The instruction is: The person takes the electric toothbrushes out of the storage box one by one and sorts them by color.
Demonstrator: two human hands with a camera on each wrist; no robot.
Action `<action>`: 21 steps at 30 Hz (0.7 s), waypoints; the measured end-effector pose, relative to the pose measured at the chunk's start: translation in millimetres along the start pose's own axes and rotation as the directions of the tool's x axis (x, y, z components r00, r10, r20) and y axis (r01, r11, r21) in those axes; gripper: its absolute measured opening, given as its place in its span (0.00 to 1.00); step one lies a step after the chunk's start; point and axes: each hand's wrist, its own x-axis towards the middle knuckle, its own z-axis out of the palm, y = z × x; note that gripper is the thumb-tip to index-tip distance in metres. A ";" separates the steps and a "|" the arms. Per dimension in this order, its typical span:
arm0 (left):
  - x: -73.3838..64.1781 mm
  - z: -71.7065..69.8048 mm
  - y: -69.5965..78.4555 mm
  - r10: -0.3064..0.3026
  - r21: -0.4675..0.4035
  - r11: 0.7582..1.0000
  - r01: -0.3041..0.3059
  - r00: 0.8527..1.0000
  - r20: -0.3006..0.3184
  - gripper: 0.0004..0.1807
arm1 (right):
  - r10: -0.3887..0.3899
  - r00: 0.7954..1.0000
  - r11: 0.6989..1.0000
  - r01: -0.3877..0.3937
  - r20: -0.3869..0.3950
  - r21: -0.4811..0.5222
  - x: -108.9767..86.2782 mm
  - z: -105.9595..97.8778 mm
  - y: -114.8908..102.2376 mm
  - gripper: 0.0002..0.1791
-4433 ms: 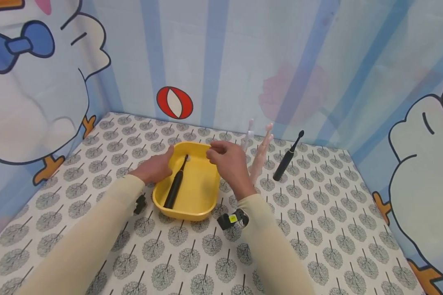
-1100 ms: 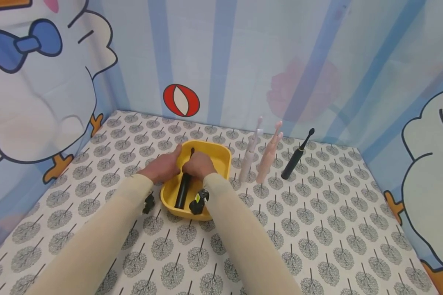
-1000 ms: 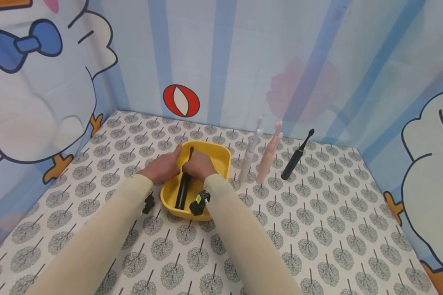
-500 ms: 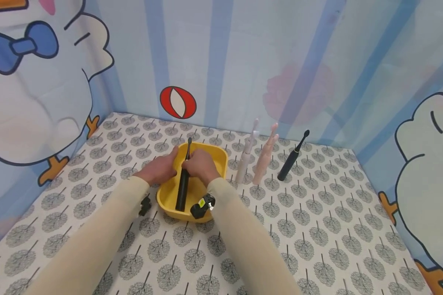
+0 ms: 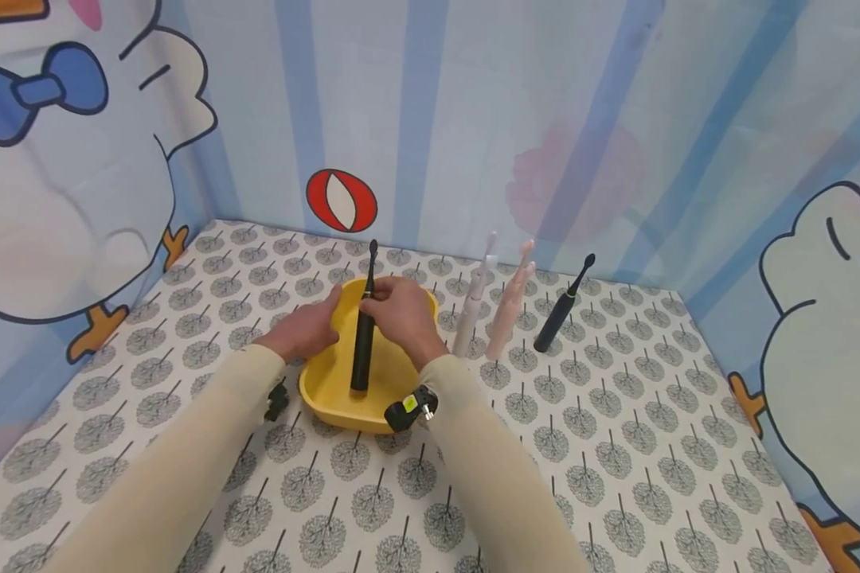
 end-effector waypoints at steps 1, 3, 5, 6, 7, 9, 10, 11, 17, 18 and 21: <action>0.0 0.3 -0.2 0.003 0.003 1.000 -0.003 1.000 -0.003 0.45 | -0.024 1.000 1.000 0.024 -0.004 -0.002 -1.6 -1.6 0.0 0.19; -0.2 0.8 -0.4 0.007 0.009 1.000 -0.007 1.000 -0.013 0.45 | -0.060 0.998 0.998 0.059 -0.020 -0.010 -4.8 -4.9 -0.3 0.21; -0.6 1.0 -0.7 0.012 0.012 1.000 -0.012 1.000 -0.016 0.45 | -0.092 0.995 0.996 0.091 -0.027 -0.013 -8.5 -8.7 -1.9 0.22; -0.8 1.1 -0.8 0.011 0.013 1.000 -0.011 1.000 -0.016 0.45 | -0.108 0.994 0.994 0.107 -0.031 -0.020 -10.3 -10.8 -2.8 0.22; -0.8 1.4 -0.5 0.008 0.015 1.000 -0.007 1.000 -0.019 0.45 | -0.121 0.992 0.992 0.120 -0.037 -0.027 -12.2 -13.3 -3.8 0.21; -0.5 1.7 -0.2 -0.003 0.014 1.000 0.004 1.000 -0.017 0.45 | -0.145 0.988 0.989 0.144 -0.047 -0.037 -16.0 -18.5 -5.9 0.21; -0.4 1.7 -0.1 -0.010 0.010 1.000 0.010 1.000 -0.014 0.45 | -0.164 0.985 0.986 0.161 -0.051 -0.044 -17.7 -21.3 -6.9 0.21; -0.2 1.6 -0.1 -0.016 0.007 1.000 0.016 1.000 -0.012 0.45 | -0.180 0.982 0.983 0.177 -0.054 -0.051 -19.4 -24.0 -7.6 0.21; 0.2 0.6 0.7 -0.009 -0.004 1.000 0.009 1.000 -0.008 0.45 | -0.258 0.963 0.966 0.256 -0.077 -0.035 -30.4 -40.1 -6.7 0.21; 0.1 0.6 0.8 -0.004 -0.002 1.000 0.004 1.000 -0.007 0.45 | -0.270 0.959 0.963 0.269 -0.082 -0.028 -32.3 -42.5 -5.9 0.21; 0.0 1.2 1.1 0.011 0.004 1.000 -0.011 1.000 0.001 0.46 | -0.303 0.949 0.953 0.303 -0.092 -0.016 -38.5 -49.3 -3.8 0.20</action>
